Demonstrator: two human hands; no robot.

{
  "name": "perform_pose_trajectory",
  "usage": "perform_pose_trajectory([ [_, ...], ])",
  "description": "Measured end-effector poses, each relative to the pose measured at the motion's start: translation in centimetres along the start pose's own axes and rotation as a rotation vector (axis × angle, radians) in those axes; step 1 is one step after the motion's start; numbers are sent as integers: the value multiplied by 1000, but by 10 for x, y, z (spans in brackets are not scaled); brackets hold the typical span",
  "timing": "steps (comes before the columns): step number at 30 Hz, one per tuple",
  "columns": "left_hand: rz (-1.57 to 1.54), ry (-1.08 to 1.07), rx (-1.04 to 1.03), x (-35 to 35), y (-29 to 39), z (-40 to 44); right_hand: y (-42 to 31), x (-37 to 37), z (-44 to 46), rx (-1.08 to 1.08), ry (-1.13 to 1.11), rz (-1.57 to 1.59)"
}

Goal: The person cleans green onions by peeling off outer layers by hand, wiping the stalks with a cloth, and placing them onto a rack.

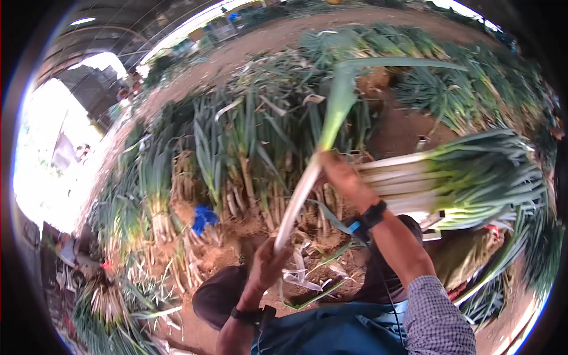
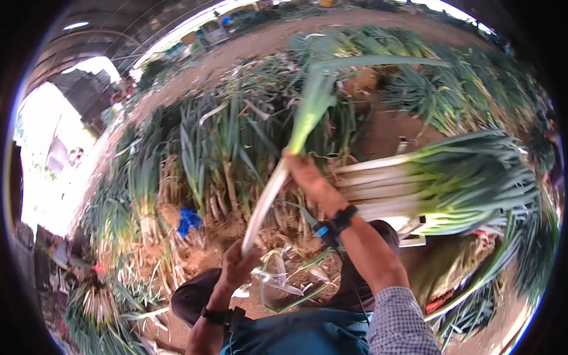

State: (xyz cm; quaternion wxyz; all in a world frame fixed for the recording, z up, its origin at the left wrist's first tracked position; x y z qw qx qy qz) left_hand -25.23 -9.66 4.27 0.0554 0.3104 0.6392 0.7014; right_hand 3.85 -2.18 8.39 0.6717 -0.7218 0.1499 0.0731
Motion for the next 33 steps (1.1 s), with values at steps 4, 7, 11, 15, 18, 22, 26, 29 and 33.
perform_pose_trajectory([
  [4, -529, 92, 62, 9, -33, -6, 53, -42, 0, 576, 37, -791],
  [7, -706, 322, 162, 14, -55, -11, 111, -71, -40, 908, -84, -1087],
  [11, -576, 440, 223, 31, -95, -15, 169, -85, -149, 805, -393, -1199],
  [15, -368, 247, 316, 37, -86, -11, 171, -52, -208, 717, -460, -1273],
  [18, -235, 159, 230, 43, -66, -11, 137, -14, -153, 509, -284, -1519],
  [22, -165, 150, 140, 42, -16, -17, 71, -7, -86, 269, -185, -1130],
  [26, -4, 105, 138, 50, 11, -44, 140, -22, -48, -379, -178, 24],
  [29, 79, 71, 90, 37, 31, -81, 153, -60, -29, -331, -208, 707],
  [33, 156, -84, 21, 18, 23, -137, 176, -75, -2, -329, 109, 961],
])
Point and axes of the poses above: each hand's wrist, its own z-axis towards the middle knuckle, its own x-axis out of the back of the hand, y = z × x, the point moved 3 cm from there along z, towards the middle knuckle, and after that the axes turned 6 degrees about -x, right-handed, at the moved point
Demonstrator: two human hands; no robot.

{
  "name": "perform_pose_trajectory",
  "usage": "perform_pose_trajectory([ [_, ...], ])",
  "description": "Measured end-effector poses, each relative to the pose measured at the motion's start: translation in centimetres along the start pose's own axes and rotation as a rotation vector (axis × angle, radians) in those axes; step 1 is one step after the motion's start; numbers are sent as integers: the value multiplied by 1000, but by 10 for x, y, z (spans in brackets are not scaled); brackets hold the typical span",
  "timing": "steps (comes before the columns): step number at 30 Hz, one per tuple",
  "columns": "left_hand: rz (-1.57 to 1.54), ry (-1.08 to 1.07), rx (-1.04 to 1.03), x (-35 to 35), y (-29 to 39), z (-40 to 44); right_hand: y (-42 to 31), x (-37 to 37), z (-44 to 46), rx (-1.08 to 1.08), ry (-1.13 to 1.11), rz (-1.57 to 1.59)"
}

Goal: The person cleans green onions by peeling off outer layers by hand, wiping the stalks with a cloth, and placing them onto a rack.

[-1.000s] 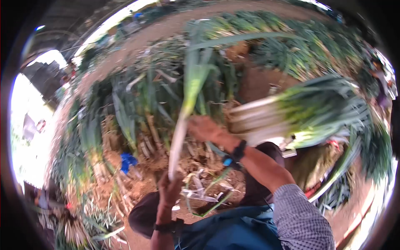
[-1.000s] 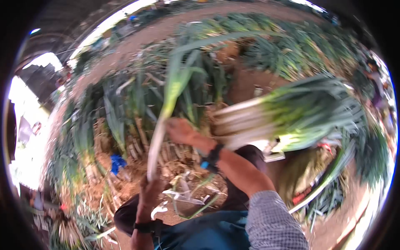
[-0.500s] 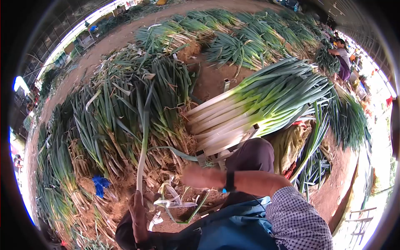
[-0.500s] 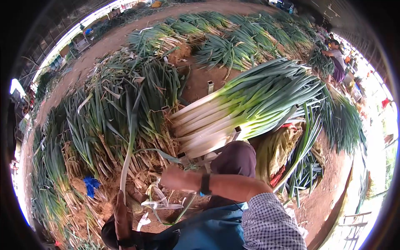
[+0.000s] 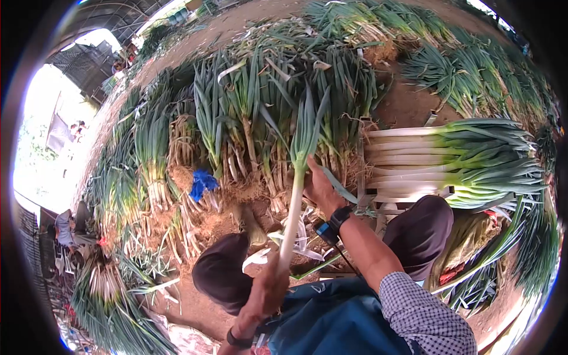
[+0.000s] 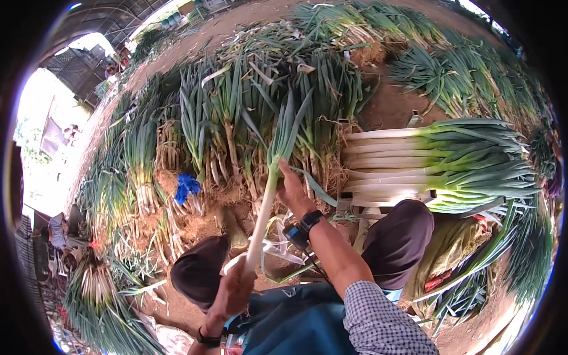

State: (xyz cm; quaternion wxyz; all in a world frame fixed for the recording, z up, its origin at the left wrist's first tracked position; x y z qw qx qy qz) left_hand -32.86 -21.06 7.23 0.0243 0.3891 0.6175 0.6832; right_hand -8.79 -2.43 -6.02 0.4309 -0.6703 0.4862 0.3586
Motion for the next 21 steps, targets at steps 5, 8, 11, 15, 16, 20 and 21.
perform_pose_trajectory([
  [5, 263, -1, 103, -35, -23, -44, -44, -40, -6, 73, -271, 25],
  [8, 194, 63, 111, -36, 4, -30, -99, -72, -35, 203, -372, 7],
  [11, 306, 229, -205, -40, 16, 0, -173, -107, -99, 338, -453, -19],
  [15, 366, 179, -418, -32, 86, 56, -276, -136, -196, 640, -495, -276],
  [16, 380, 209, -539, -37, 107, 75, -302, -136, -224, 710, -499, -361],
  [20, 114, 131, -569, -67, 146, 154, -399, -116, -324, 988, -150, -534],
  [21, 126, 101, -596, -77, 155, 177, -410, -116, -349, 1100, -74, -526],
])
Point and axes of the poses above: each hand's wrist, its own z-axis towards the middle knuckle, its own x-axis out of the back of the hand, y = z × x, the point moved 3 cm from there along z, towards the middle knuckle, and after that the axes turned 6 degrees about -x, right-handed, at the moved point
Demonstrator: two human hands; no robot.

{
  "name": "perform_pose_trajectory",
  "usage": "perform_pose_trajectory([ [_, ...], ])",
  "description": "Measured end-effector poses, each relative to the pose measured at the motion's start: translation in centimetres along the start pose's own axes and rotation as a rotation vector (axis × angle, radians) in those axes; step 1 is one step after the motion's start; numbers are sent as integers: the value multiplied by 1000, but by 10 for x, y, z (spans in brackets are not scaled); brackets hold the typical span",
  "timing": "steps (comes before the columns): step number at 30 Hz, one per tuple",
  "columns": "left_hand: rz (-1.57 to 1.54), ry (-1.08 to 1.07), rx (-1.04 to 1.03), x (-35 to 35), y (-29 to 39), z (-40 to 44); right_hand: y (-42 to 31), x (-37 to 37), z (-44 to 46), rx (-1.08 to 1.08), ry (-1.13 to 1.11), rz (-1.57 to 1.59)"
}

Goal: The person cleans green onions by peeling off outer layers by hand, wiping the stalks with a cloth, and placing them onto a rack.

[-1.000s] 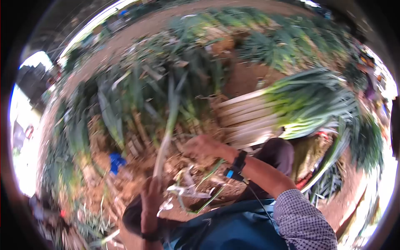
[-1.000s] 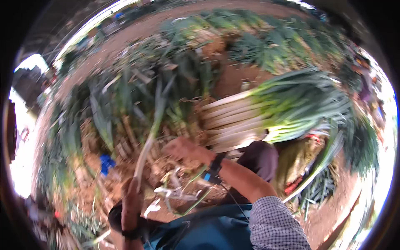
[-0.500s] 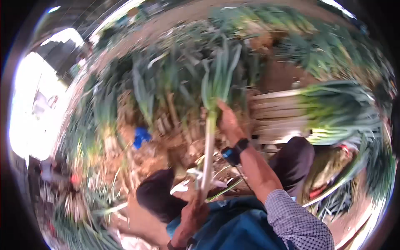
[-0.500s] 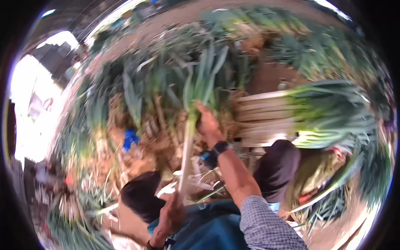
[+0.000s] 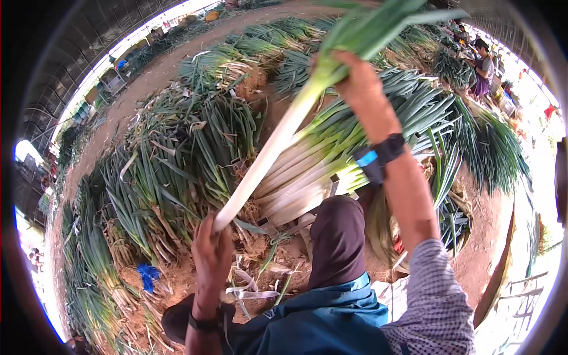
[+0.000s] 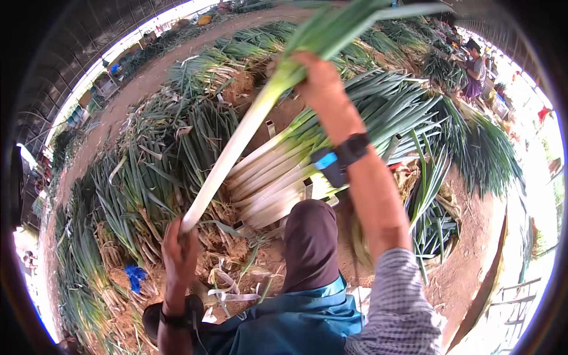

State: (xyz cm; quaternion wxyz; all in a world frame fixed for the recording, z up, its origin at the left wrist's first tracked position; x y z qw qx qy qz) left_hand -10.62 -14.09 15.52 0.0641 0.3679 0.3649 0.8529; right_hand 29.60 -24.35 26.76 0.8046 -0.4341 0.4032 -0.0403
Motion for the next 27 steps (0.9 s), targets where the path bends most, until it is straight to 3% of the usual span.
perform_pose_trajectory([
  [2, -57, -71, -33, -24, -2, 40, -27, 48, 10, 20, -23, -33],
  [3, -118, -107, -38, -38, -1, 57, -35, 67, 9, 88, 78, -36],
  [5, -228, -244, 145, -72, -14, 81, -42, 116, -1, -5, 186, -40],
  [6, -283, -311, 237, -92, -27, 85, -42, 156, -3, 197, 140, -551],
  [8, -169, -457, 112, -128, -58, 82, -9, 258, -15, 320, 127, -1007],
  [9, -187, -589, 238, -132, -49, 80, 5, 277, -33, 199, 145, -937],
  [12, -128, -682, 247, -161, -89, 65, 41, 287, -92, -243, 306, -665],
  [14, -112, -728, 348, -171, -108, 63, 38, 259, -117, -544, 595, -440],
  [15, -111, -751, 414, -175, -114, 62, 27, 251, -121, -575, 547, -679],
  [17, -193, -667, 334, -175, -114, 66, 4, 233, -124, -617, 418, -1158],
  [19, -186, -646, 197, -175, -131, 71, -4, 208, -118, -259, 205, -1768],
  [20, -109, -753, 368, -173, -130, 72, -3, 194, -117, -40, 107, -1812],
  [21, -96, -738, 266, -173, -133, 72, -1, 177, -117, 181, 8, -1835],
  [22, -82, -722, 164, -173, -138, 69, 6, 169, -115, 87, -74, -1856],
  [23, -74, -703, 52, -174, -140, 68, 17, 166, -113, 145, -161, -1912],
  [25, 61, -747, 101, -179, -149, 59, 33, 167, -113, 271, -332, -2048],
  [27, 168, -805, 32, -188, -150, 55, 44, 186, -117, 237, -325, -2178],
])
Point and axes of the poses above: each hand's wrist, its own z-axis towards the middle knuckle, its own x-axis out of the back of the hand, y = z × x, the point moved 3 cm from there along z, towards the middle knuckle, and after that the axes turned 6 degrees about -x, right-handed, at the moved point
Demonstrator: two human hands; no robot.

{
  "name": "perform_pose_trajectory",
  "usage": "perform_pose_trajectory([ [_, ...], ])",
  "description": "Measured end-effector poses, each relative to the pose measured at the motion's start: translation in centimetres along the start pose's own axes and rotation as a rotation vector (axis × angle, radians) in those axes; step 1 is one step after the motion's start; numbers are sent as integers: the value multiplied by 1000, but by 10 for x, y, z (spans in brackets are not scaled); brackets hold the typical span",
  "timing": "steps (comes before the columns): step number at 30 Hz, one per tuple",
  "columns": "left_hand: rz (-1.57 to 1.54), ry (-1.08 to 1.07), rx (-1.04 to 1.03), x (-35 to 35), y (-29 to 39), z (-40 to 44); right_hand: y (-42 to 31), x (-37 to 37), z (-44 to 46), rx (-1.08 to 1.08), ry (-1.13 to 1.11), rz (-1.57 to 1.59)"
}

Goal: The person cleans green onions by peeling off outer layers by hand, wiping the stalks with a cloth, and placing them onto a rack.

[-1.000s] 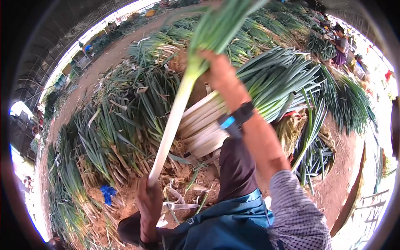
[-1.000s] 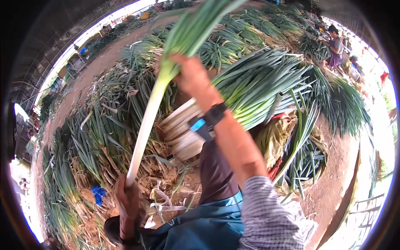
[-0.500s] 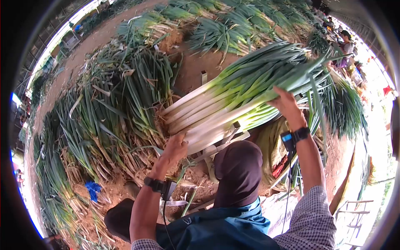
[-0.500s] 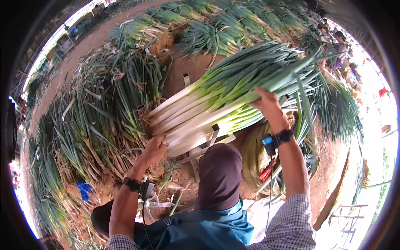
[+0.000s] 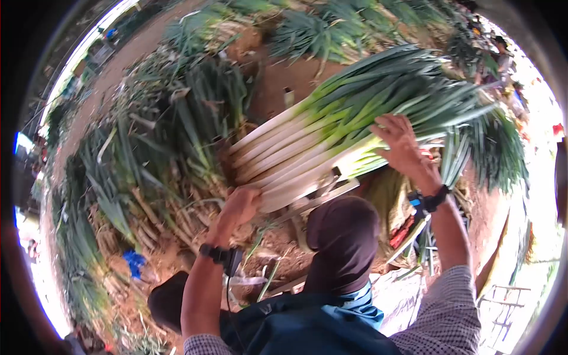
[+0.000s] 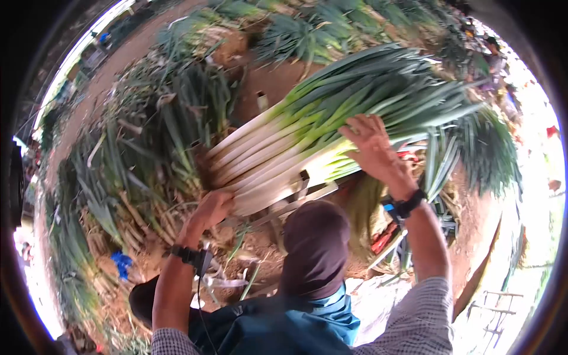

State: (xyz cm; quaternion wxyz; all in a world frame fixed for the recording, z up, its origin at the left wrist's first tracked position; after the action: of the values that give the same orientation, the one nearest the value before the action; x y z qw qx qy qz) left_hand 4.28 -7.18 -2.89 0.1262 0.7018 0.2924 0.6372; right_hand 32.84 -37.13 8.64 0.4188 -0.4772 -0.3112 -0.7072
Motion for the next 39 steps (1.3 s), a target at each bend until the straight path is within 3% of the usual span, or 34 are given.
perform_pose_trajectory([
  [2, 53, -62, 50, 8, 20, 0, 14, 12, -6, -42, 101, 39],
  [6, 237, 49, -37, -8, 16, -7, 50, -2, -68, -632, 506, 404],
  [7, 266, 100, -67, -9, 20, -10, 68, -41, -95, -826, 529, 689],
  [8, 255, 87, -69, -15, 19, -10, 81, -65, -118, -856, 299, 811],
  [10, 243, 62, -42, -20, 13, -13, 57, -53, -126, -1158, 253, 1404],
  [14, 173, 75, -71, -15, 18, -18, 125, -57, -136, -1244, 591, 1701],
  [16, 126, 99, -75, -15, 17, -13, 179, -54, -133, -1141, 756, 1735],
  [18, 121, 172, -115, -20, 16, -12, 231, -51, -131, -865, 823, 1774],
  [19, 122, 206, -123, -22, 14, -17, 232, -33, -113, -851, 821, 1435],
  [22, 166, 219, -99, -18, 28, -22, 267, 11, -48, -933, 386, 579],
  [24, 144, 197, -41, -16, 36, -19, 257, 19, -9, -809, 275, 94],
  [26, 124, 159, 23, -12, 35, -16, 239, 32, 15, -824, 64, -99],
  [28, 171, 212, -41, -14, 33, -19, 200, 57, 26, -759, 103, -185],
  [29, 191, 244, -71, -14, 31, -21, 195, 53, 23, -555, 304, -186],
  [32, 186, 262, -179, -14, 25, -22, 141, 43, 3, -178, 419, 0],
  [35, 147, 229, -185, -11, 25, -19, 102, 22, -19, -86, 186, -60],
  [39, 188, 232, -241, -5, 26, -19, 106, 9, -24, -84, 104, -116],
])
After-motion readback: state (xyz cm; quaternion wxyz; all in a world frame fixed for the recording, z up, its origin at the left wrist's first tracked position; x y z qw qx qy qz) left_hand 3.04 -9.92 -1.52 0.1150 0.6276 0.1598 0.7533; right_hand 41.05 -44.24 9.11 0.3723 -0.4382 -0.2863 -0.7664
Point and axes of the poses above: each hand's wrist, its own z-axis towards the middle knuckle, its own x-axis out of the back of the hand, y = z × x, the point moved 3 cm from there along z, towards the middle knuckle, and after that the axes turned 6 degrees about -x, right-handed, at the moved point
